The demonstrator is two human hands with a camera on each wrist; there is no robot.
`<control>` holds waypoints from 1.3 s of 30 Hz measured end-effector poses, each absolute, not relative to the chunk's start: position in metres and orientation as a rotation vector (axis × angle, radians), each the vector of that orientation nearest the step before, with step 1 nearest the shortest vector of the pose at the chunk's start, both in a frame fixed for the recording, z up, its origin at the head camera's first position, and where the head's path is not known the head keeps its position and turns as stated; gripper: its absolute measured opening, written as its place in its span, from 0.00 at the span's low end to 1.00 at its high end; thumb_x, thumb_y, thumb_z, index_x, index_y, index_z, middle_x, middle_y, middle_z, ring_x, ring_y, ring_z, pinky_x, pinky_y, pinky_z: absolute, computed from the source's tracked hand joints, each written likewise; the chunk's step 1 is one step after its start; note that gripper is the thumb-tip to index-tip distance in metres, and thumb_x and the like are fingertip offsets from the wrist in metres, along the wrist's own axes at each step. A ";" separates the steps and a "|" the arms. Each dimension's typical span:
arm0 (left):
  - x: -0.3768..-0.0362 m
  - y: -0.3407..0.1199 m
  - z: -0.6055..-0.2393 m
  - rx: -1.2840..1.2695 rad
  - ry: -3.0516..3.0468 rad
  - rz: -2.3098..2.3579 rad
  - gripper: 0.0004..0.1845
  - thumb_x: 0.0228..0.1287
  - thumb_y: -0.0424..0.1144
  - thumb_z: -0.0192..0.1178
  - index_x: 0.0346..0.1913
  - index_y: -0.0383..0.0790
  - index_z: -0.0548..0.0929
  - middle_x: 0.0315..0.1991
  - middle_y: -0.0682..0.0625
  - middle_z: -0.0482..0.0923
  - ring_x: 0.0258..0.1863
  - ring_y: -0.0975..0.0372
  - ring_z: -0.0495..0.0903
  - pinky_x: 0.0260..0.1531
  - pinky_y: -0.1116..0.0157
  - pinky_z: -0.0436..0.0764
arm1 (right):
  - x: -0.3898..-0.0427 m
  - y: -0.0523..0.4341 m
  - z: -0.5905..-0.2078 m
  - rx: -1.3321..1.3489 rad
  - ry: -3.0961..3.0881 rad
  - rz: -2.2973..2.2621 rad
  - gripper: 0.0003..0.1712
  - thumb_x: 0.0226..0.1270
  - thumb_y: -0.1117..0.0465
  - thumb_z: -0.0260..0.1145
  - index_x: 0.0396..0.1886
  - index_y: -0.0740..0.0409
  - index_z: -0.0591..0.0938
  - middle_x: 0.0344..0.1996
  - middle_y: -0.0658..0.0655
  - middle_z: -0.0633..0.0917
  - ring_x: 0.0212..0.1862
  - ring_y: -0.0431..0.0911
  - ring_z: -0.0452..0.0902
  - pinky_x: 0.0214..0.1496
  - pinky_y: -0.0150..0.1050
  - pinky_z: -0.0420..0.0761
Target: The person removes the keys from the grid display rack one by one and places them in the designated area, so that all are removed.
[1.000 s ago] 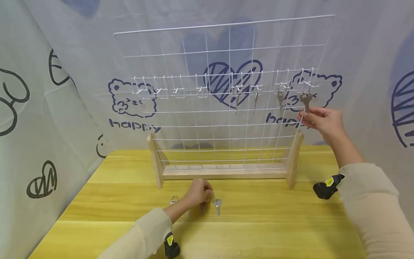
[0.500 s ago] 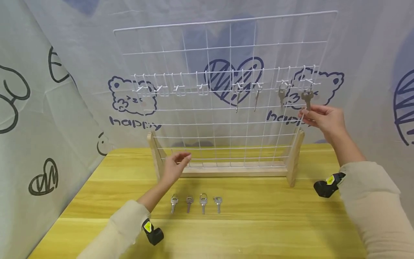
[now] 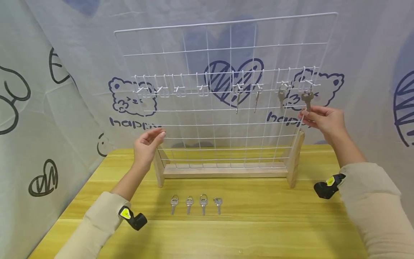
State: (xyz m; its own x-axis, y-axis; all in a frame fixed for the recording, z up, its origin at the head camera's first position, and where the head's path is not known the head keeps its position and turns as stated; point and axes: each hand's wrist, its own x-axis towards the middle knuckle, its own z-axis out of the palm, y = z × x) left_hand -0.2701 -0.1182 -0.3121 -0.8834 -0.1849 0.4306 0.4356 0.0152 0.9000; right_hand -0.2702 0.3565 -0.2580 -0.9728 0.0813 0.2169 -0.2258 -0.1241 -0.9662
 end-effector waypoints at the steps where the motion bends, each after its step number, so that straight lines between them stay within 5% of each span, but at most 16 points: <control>1: -0.271 -0.121 -0.308 -0.253 -1.829 -1.929 0.11 0.57 0.29 0.62 0.43 0.29 0.79 0.32 0.64 0.82 0.32 0.74 0.80 0.37 0.79 0.80 | -0.270 0.356 -0.258 0.158 -1.936 2.201 0.07 0.58 0.67 0.66 0.29 0.51 0.87 0.26 0.46 0.88 0.31 0.36 0.85 0.35 0.27 0.84; 6: -0.278 -0.135 -0.289 -0.240 -1.699 -1.863 0.07 0.55 0.29 0.64 0.38 0.37 0.81 0.29 0.67 0.81 0.31 0.73 0.79 0.35 0.80 0.80 | -0.270 0.356 -0.257 0.141 -1.912 2.215 0.07 0.57 0.67 0.66 0.28 0.51 0.87 0.25 0.47 0.88 0.31 0.36 0.85 0.34 0.27 0.84; 11: -0.287 -0.147 -0.272 -0.185 -1.650 -1.794 0.14 0.53 0.32 0.66 0.44 0.36 0.80 0.32 0.63 0.78 0.33 0.70 0.76 0.36 0.78 0.77 | -0.271 0.355 -0.257 0.126 -1.893 2.221 0.07 0.56 0.68 0.67 0.27 0.51 0.87 0.24 0.47 0.88 0.30 0.37 0.85 0.34 0.27 0.84; 19: -0.300 -0.160 -0.255 -0.179 -1.761 -1.841 0.26 0.56 0.32 0.64 0.58 0.32 0.73 0.49 0.51 0.78 0.49 0.66 0.76 0.57 0.69 0.76 | -0.271 0.354 -0.258 0.142 -1.846 2.249 0.06 0.56 0.69 0.67 0.28 0.55 0.87 0.24 0.49 0.88 0.30 0.38 0.85 0.34 0.28 0.84; 25: -0.306 -0.162 -0.255 -0.187 -1.869 -1.948 0.27 0.59 0.32 0.61 0.61 0.31 0.69 0.60 0.38 0.71 0.57 0.57 0.75 0.56 0.74 0.75 | -0.272 0.352 -0.258 0.161 -1.817 2.273 0.06 0.56 0.70 0.66 0.28 0.57 0.87 0.24 0.50 0.88 0.30 0.39 0.85 0.34 0.29 0.84; 33: -0.319 -0.158 -0.260 -0.162 -1.855 -2.015 0.24 0.57 0.34 0.64 0.54 0.26 0.73 0.29 0.66 0.82 0.33 0.74 0.80 0.40 0.80 0.80 | -0.270 0.353 -0.260 0.125 -1.860 2.257 0.05 0.55 0.68 0.68 0.29 0.55 0.87 0.26 0.48 0.88 0.31 0.37 0.85 0.35 0.27 0.84; 39: -0.322 -0.157 -0.261 -0.184 -1.834 -2.059 0.18 0.59 0.32 0.62 0.50 0.24 0.75 0.23 0.64 0.84 0.26 0.74 0.82 0.33 0.79 0.82 | -0.264 0.351 -0.263 0.129 -1.832 2.294 0.06 0.54 0.69 0.68 0.31 0.55 0.87 0.28 0.48 0.88 0.34 0.37 0.85 0.38 0.27 0.84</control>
State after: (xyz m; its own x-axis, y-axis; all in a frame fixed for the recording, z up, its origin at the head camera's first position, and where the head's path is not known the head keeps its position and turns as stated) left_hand -0.3223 -0.1572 -0.2610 -0.9207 -0.1902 0.3407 0.3603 -0.0793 0.9295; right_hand -0.2645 0.3510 -0.2627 -0.9757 0.1032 0.1932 -0.2112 -0.2102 -0.9546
